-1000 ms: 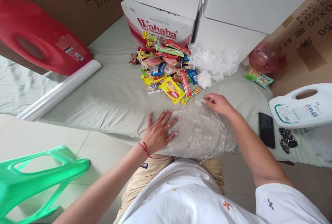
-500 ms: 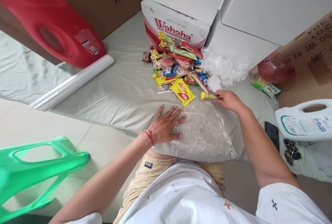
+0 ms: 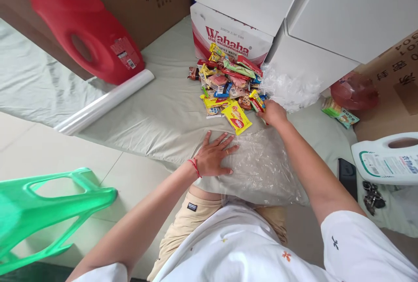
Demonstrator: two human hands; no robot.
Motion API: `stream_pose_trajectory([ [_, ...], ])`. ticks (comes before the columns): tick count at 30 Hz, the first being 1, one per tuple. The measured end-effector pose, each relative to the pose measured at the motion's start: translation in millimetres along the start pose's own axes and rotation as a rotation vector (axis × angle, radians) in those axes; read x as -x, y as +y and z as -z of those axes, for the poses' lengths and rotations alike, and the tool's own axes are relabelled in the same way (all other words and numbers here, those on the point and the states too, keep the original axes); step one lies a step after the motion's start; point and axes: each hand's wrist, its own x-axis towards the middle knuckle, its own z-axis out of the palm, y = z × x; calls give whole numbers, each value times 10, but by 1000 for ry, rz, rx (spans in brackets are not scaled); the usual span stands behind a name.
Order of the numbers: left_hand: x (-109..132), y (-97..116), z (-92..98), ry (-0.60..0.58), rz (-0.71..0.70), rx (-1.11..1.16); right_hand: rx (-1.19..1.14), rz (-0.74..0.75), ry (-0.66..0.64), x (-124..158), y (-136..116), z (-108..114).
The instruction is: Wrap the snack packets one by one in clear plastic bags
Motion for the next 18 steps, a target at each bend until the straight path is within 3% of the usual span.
stream_pose_trajectory([
  [3,-39,-44,59,-30,9,5,58,-29,2,77,104,112],
  [6,-54,-65,101,-43,0,7,-1,-25,71,328,267,317],
  [9,-54,-67,122,-50,-5,8,-156,144,54,785,334,527],
  [14,-78,-84,130,-66,-8,13,-215,656,-261,1531,146,618],
  [18,-95,-97,123,-74,-3,-7,-114,813,-582,1553,-32,457],
])
